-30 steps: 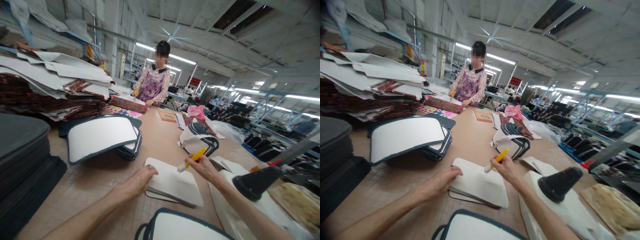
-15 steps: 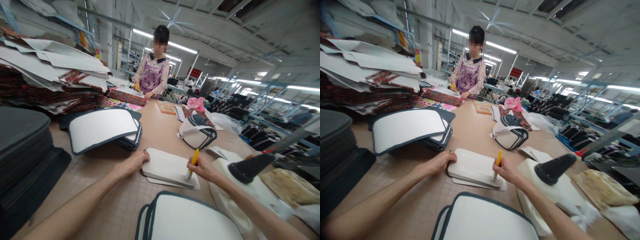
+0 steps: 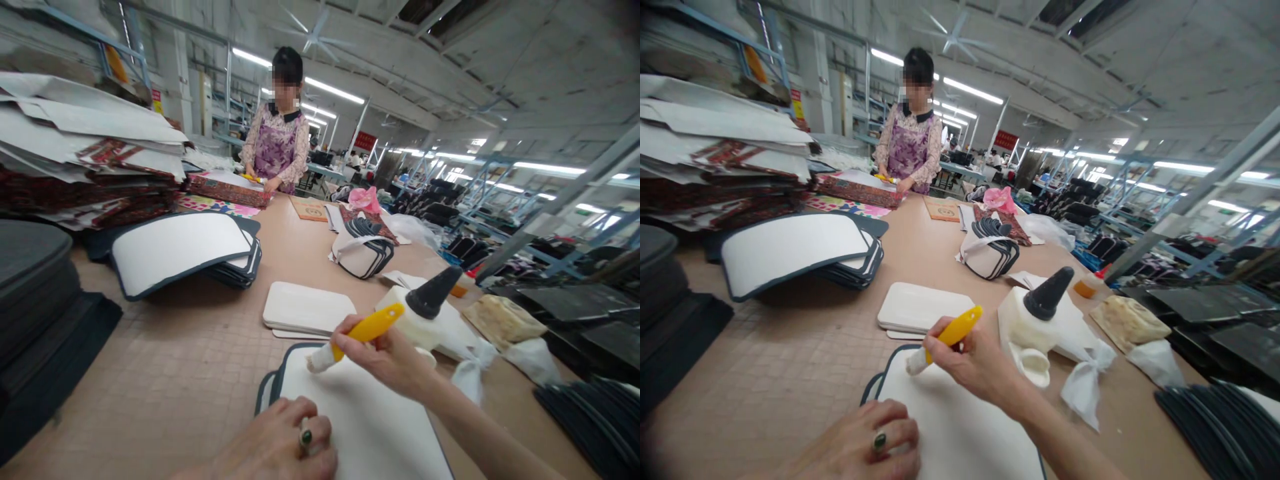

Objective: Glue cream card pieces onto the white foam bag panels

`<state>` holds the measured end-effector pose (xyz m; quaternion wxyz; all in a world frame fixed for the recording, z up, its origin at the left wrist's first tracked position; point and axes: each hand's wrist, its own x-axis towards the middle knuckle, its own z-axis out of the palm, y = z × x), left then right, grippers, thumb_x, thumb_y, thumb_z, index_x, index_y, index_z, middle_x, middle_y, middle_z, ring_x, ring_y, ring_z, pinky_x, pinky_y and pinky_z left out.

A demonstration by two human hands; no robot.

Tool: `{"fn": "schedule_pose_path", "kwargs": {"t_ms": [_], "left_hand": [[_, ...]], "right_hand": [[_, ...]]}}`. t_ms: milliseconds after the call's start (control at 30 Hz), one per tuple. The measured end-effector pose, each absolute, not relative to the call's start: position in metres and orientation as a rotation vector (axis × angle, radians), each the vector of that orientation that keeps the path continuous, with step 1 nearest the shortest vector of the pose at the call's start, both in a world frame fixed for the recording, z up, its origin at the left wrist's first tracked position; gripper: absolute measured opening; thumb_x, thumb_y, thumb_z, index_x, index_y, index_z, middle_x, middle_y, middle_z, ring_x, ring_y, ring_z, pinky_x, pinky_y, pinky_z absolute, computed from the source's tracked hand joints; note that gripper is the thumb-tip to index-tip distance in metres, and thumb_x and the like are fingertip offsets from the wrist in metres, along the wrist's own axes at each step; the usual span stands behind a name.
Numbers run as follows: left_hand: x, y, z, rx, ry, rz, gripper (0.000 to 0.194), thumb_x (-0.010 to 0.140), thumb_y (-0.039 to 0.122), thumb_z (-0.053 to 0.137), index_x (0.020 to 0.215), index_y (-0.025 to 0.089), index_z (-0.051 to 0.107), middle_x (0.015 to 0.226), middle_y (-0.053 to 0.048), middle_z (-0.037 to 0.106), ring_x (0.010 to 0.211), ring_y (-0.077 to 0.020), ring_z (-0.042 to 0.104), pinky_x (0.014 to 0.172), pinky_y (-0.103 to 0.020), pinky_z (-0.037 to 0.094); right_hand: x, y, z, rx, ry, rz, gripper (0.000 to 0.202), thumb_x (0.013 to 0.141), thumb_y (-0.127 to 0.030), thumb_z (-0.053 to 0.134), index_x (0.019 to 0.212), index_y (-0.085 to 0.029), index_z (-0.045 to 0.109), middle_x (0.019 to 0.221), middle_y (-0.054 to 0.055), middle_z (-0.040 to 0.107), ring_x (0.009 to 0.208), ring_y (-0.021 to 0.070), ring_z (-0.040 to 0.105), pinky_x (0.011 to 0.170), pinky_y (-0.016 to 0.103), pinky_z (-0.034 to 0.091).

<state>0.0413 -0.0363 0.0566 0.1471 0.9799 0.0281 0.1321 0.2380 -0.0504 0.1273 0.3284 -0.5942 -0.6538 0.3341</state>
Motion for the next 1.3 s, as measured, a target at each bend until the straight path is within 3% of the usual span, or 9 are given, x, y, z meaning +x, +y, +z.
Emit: {"fn": "schedule_pose_path", "kwargs": {"t_ms": [167, 333, 533, 700, 833, 1100, 1200, 1300], "left_hand": [[0.047, -0.031, 0.032, 2.851, 0.062, 0.464, 0.01, 0.088, 0.02, 0.045, 0.095, 0.025, 0.049, 0.094, -0.004, 0.061, 0.083, -0.0196, 0.05, 0.063, -0.027, 0.04], [0.044, -0.033, 0.043, 2.758, 0.09, 0.416, 0.011, 0.084, 0.016, 0.05, 0.093, 0.024, 0.049, 0.094, -0.002, 0.059, 0.087, -0.0202, 0.049, 0.067, -0.027, 0.039], [0.029, -0.017, 0.075, 2.415, 0.264, 0.343, 0.048, 0.068, -0.007, 0.04, 0.103, 0.024, 0.051, 0.112, -0.001, 0.053, 0.1, -0.0148, 0.05, 0.086, -0.022, 0.04], [0.028, -0.008, 0.066, 2.384, 0.293, 0.371, 0.044, 0.069, -0.006, 0.035, 0.094, 0.022, 0.058, 0.101, -0.001, 0.058, 0.093, -0.0146, 0.052, 0.081, -0.022, 0.042], [0.029, -0.008, 0.069, 2.374, 0.282, 0.35, 0.045, 0.066, -0.005, 0.035, 0.093, 0.022, 0.06, 0.1, -0.001, 0.059, 0.094, -0.0142, 0.053, 0.081, -0.022, 0.042], [0.029, -0.008, 0.074, 2.337, 0.317, 0.324, 0.041, 0.068, -0.004, 0.037, 0.092, 0.018, 0.063, 0.1, -0.003, 0.061, 0.092, -0.016, 0.055, 0.08, -0.022, 0.042], [0.034, 0.009, 0.072, 2.33, 0.252, 0.397, 0.034, 0.078, 0.0, 0.037, 0.09, 0.018, 0.063, 0.096, -0.003, 0.061, 0.086, -0.0141, 0.056, 0.076, -0.021, 0.042], [0.047, 0.047, 0.063, 2.413, 0.476, 0.535, 0.025, 0.083, 0.005, 0.041, 0.093, 0.017, 0.06, 0.098, -0.004, 0.059, 0.085, -0.0138, 0.056, 0.078, -0.023, 0.042]], "right_hand": [[0.258, -0.057, 0.119, -1.612, -1.696, 0.858, 0.016, 0.08, -0.031, 0.05, 0.07, -0.02, 0.055, 0.064, -0.002, 0.051, 0.062, 0.0122, 0.048, 0.057, 0.023, 0.041], [0.329, -0.112, 0.117, -1.879, -1.461, 0.594, 0.025, 0.077, -0.044, 0.053, 0.07, -0.02, 0.058, 0.062, -0.001, 0.053, 0.06, 0.0151, 0.05, 0.056, 0.025, 0.043], [0.309, -0.133, 0.131, -1.876, -1.337, 0.481, 0.025, 0.075, -0.045, 0.056, 0.072, -0.021, 0.06, 0.062, -0.001, 0.055, 0.059, 0.0151, 0.052, 0.056, 0.025, 0.043], [0.227, -0.101, 0.139, -1.594, -1.573, 0.864, 0.013, 0.079, -0.031, 0.052, 0.072, -0.022, 0.059, 0.067, -0.002, 0.055, 0.063, 0.0124, 0.051, 0.058, 0.022, 0.041], [0.22, -0.1, 0.134, -1.592, -1.665, 1.035, 0.012, 0.078, -0.024, 0.05, 0.068, -0.021, 0.055, 0.063, -0.003, 0.05, 0.06, 0.011, 0.046, 0.056, 0.021, 0.039], [0.307, -0.175, 0.122, -1.977, -1.301, 0.585, 0.022, 0.07, -0.043, 0.057, 0.063, -0.022, 0.058, 0.059, -0.001, 0.053, 0.058, 0.0159, 0.051, 0.054, 0.026, 0.043], [0.324, -0.182, 0.129, -1.989, -1.214, 0.476, 0.022, 0.068, -0.045, 0.063, 0.066, -0.023, 0.063, 0.062, 0.0, 0.058, 0.06, 0.0169, 0.053, 0.054, 0.025, 0.044], [0.326, -0.157, 0.141, -1.844, -1.148, 0.495, 0.028, 0.068, -0.05, 0.064, 0.074, -0.022, 0.065, 0.063, 0.002, 0.058, 0.054, 0.0149, 0.051, 0.046, 0.023, 0.041]]}}
